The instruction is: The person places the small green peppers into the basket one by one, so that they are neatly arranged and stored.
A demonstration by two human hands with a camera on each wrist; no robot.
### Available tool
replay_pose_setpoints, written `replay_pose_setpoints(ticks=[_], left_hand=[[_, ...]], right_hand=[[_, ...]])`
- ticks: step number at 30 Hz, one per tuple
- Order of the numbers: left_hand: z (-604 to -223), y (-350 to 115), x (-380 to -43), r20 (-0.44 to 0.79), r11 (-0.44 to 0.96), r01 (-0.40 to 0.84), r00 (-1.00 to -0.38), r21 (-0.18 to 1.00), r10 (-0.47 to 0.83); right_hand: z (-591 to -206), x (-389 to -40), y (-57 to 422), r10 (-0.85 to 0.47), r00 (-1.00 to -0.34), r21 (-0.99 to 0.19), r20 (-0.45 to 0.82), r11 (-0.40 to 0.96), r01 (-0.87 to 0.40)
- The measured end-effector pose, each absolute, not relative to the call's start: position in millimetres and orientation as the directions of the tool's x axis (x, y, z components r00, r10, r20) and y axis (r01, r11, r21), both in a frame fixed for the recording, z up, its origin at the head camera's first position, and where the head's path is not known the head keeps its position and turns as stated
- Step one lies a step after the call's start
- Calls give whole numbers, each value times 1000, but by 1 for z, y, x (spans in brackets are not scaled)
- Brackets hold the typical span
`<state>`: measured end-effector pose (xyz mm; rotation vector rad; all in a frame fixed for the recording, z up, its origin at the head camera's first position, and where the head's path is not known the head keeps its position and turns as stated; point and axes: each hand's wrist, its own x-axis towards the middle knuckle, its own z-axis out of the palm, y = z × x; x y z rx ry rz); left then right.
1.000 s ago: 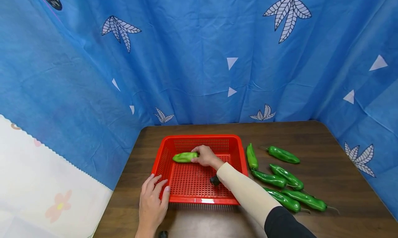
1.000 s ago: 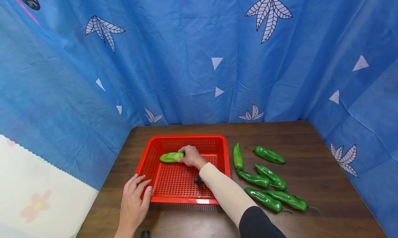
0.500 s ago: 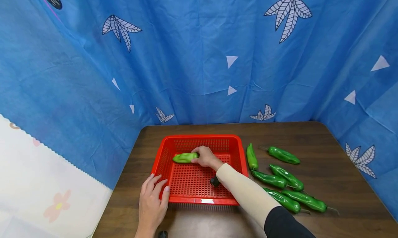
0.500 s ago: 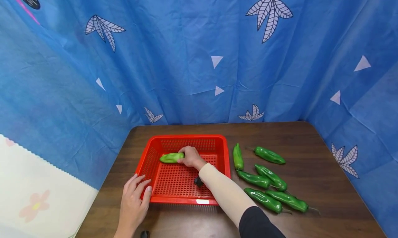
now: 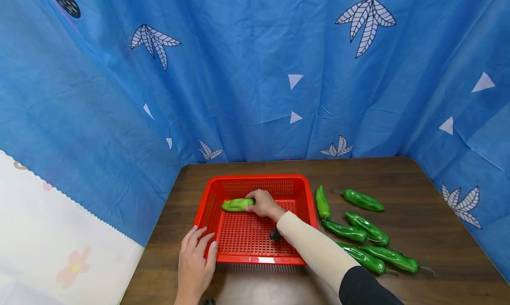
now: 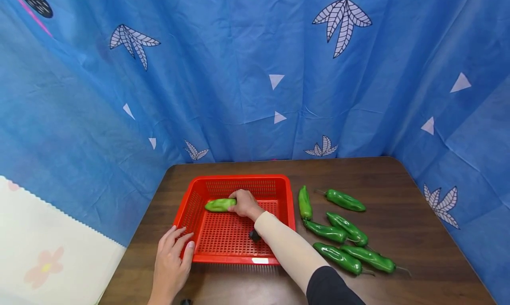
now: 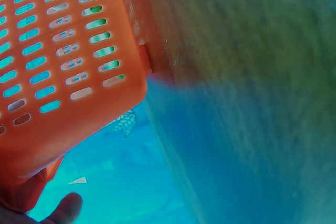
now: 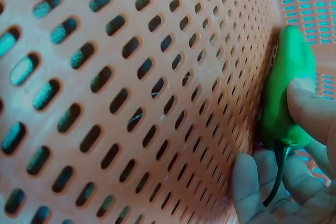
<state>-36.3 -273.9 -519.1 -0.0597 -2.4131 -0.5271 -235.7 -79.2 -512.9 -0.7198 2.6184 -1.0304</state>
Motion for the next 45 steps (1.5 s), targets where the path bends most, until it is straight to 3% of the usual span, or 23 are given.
replay_pose_setpoints(ticks=[29,45], left_hand=[[-519,-274,-37,561,913,142,-821,382,-107],[-520,-273,-38,604,912,184,-793,367,-83]], right_hand=[[-500,-236,-72,-519,-854,-758,-41,573,-312],[-490,-233,-68,-540,-840,-739,-47,584,-335]])
